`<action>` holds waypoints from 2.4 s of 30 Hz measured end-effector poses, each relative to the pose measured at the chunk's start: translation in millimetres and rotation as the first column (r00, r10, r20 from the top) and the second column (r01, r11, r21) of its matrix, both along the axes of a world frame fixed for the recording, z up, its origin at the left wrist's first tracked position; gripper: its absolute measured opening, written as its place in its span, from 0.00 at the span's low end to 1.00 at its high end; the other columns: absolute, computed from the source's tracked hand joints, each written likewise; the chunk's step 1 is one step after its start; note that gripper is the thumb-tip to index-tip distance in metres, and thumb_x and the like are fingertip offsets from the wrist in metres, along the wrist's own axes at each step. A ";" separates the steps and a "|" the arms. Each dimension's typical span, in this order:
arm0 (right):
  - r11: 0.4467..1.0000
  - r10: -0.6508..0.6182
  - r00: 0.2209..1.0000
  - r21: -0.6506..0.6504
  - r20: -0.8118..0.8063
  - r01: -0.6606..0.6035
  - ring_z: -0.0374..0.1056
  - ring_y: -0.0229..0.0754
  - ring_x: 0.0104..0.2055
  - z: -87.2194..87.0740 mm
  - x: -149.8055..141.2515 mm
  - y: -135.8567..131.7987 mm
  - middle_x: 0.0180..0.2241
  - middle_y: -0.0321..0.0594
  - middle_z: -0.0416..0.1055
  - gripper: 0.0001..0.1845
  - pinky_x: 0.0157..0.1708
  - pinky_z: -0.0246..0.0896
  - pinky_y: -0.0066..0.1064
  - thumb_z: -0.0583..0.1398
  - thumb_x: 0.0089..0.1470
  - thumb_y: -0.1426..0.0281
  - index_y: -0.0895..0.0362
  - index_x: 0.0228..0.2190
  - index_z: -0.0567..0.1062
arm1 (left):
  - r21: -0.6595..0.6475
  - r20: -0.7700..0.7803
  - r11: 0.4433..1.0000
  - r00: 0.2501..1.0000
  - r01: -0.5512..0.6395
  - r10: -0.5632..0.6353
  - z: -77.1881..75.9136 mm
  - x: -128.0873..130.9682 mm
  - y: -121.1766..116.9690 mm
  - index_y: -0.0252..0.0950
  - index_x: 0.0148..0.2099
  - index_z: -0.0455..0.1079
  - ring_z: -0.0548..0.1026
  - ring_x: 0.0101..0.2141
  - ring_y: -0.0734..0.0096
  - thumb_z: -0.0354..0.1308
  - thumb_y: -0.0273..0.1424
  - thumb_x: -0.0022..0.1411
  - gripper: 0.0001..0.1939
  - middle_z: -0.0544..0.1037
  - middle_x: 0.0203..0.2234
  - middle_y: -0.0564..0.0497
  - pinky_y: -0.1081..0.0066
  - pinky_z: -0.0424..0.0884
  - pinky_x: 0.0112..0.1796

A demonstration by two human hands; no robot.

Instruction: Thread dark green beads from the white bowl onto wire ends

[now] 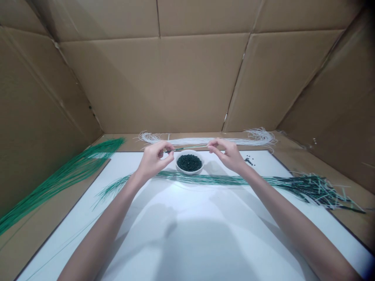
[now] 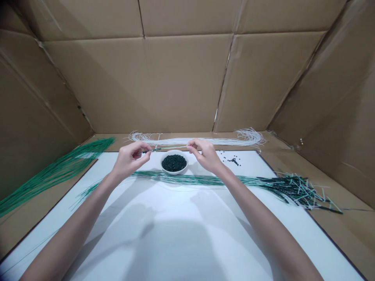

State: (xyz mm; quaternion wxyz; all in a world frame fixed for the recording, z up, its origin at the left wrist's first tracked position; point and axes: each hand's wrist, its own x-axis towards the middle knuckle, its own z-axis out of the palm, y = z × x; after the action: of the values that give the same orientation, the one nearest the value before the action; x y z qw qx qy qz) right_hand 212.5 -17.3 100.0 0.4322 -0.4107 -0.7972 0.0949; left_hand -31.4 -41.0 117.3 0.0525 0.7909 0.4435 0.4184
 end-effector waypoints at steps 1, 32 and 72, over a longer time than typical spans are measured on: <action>1.000 0.000 1.000 0.000 0.000 0.000 0.64 0.38 0.27 -0.1 -0.1 -0.1 0.21 0.35 0.68 0.07 0.28 0.54 0.27 0.53 0.52 0.67 0.56 0.26 0.69 | 0.000 0.000 1.000 1.000 0.001 -0.001 -0.5 -0.2 0.3 0.35 0.30 0.66 0.59 0.20 0.82 0.53 0.27 0.50 0.03 0.68 0.22 0.56 0.79 0.58 0.24; 0.999 0.031 0.998 -0.011 0.050 -0.031 0.65 0.38 0.29 -6.0 -1.5 2.2 0.25 0.36 0.70 0.06 0.31 0.54 0.29 0.53 0.52 0.70 0.56 0.27 0.69 | 0.052 0.028 0.999 1.000 -0.002 0.000 -12.6 8.4 1.8 0.35 0.29 0.67 0.64 0.21 0.81 0.53 0.29 0.51 0.04 0.73 0.23 0.55 0.80 0.60 0.23; 0.991 0.055 0.943 0.094 0.327 -0.090 0.64 0.37 0.33 -24.8 -22.6 14.6 0.29 0.39 0.71 0.07 0.38 0.48 0.30 0.51 0.53 0.75 0.59 0.28 0.68 | -0.285 -0.288 0.958 0.955 -0.017 -0.069 -44.1 -0.7 32.0 0.38 0.43 0.69 0.73 0.37 0.69 0.46 0.29 0.56 0.15 0.76 0.36 0.51 0.73 0.66 0.38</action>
State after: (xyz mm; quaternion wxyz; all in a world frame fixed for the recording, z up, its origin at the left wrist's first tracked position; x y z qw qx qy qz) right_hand 189.9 -2.8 75.2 0.3130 -0.3671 -0.8759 -0.0012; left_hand -32.1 -9.0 73.2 0.1042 0.8344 0.4913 0.2270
